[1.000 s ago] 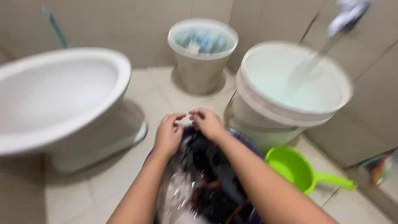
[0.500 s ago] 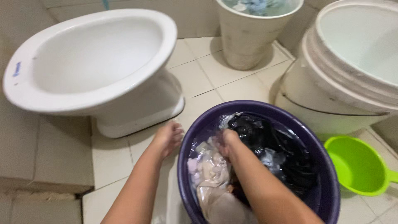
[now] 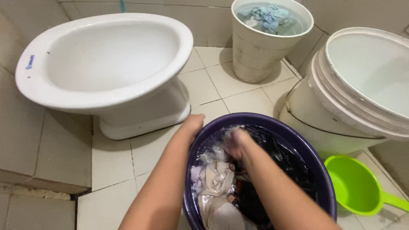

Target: The person scoops water from a white bucket using a green scoop and pours it into a purple basin containing clothes. They then wash the clothes by hand, scrubbing and wringing them before transferring some items into a separate bucket.

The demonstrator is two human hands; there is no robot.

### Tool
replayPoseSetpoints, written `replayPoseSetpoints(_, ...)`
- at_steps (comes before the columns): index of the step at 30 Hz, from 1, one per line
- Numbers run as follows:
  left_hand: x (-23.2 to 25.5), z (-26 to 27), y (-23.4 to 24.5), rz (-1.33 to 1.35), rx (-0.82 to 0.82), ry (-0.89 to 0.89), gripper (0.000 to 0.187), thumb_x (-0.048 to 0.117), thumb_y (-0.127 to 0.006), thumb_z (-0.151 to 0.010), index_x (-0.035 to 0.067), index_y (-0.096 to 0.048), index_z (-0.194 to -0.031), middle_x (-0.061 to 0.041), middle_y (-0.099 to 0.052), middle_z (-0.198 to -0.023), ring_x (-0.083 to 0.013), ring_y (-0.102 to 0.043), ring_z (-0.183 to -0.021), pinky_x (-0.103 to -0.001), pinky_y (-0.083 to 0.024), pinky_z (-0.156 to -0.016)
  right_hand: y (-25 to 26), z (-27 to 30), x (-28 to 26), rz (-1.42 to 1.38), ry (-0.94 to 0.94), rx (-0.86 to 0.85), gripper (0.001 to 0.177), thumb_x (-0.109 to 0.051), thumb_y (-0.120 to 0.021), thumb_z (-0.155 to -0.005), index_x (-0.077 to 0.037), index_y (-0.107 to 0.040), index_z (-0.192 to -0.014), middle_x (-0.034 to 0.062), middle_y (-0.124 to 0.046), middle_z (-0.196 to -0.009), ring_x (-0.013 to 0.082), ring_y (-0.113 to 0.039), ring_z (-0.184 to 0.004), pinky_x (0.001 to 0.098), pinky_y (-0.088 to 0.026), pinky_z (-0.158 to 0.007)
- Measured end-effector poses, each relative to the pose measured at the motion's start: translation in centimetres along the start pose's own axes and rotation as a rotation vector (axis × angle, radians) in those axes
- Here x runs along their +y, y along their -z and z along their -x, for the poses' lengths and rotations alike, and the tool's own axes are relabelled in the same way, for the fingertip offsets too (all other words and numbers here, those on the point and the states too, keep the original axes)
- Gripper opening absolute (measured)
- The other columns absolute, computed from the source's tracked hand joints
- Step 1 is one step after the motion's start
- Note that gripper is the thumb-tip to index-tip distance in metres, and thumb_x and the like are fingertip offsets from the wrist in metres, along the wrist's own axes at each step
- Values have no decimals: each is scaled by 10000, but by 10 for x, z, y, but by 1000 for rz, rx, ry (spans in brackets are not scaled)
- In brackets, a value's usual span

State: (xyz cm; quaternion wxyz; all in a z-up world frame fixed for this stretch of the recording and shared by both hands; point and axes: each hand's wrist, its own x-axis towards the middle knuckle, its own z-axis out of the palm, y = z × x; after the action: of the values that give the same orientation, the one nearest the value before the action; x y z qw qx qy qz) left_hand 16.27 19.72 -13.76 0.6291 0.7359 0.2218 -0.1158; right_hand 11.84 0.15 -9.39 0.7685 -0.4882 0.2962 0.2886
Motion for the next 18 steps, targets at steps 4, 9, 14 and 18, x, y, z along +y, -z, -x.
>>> replayPoseSetpoints(4, -33, -12, -11, -324, -6, -140, 442, 284, -558, -905, -103, -736, -1021, -279, -739, -1056, -373, -717, -979, -478, -526, -877, -1, 10, 12, 26, 55, 53, 360, -147, -337, -1034, 24, -610, -1195, 191, -673, -1126, 317, -701, -1020, 464, -604, -906)
replayPoseSetpoints(9, -26, -12, -21, 128, -168, -65, 481, 335, -345, -956, 60, -713, -1096, -246, -753, -1110, -416, -740, -1026, -470, -571, -910, -38, 9, -33, 145, 37, -429, 382, -266, -466, -1095, 57, -570, -1272, 202, -644, -1234, 302, -635, -1069, 455, -527, -1035)
replayPoseSetpoints(14, -5, 12, -23, -729, 83, -178, 483, 336, -485, -947, -40, -768, -1054, -315, -676, -1174, -440, -654, -1131, -478, -500, -1008, 8, 5, -25, 102, -32, 0, 476, -324, -466, -1063, 52, -465, -1355, 214, -557, -1309, 319, -624, -1095, 481, -454, -1112)
replayPoseSetpoints(18, 7, 51, -22, -550, 139, -180, 438, 312, -489, -895, 94, -746, -1175, -225, -674, -1251, -402, -633, -1174, -457, -481, -1032, 52, 0, 24, -216, 19, 207, 449, -319, -466, -1053, 38, -517, -1319, 193, -610, -1243, 295, -644, -1082, 435, -499, -1040)
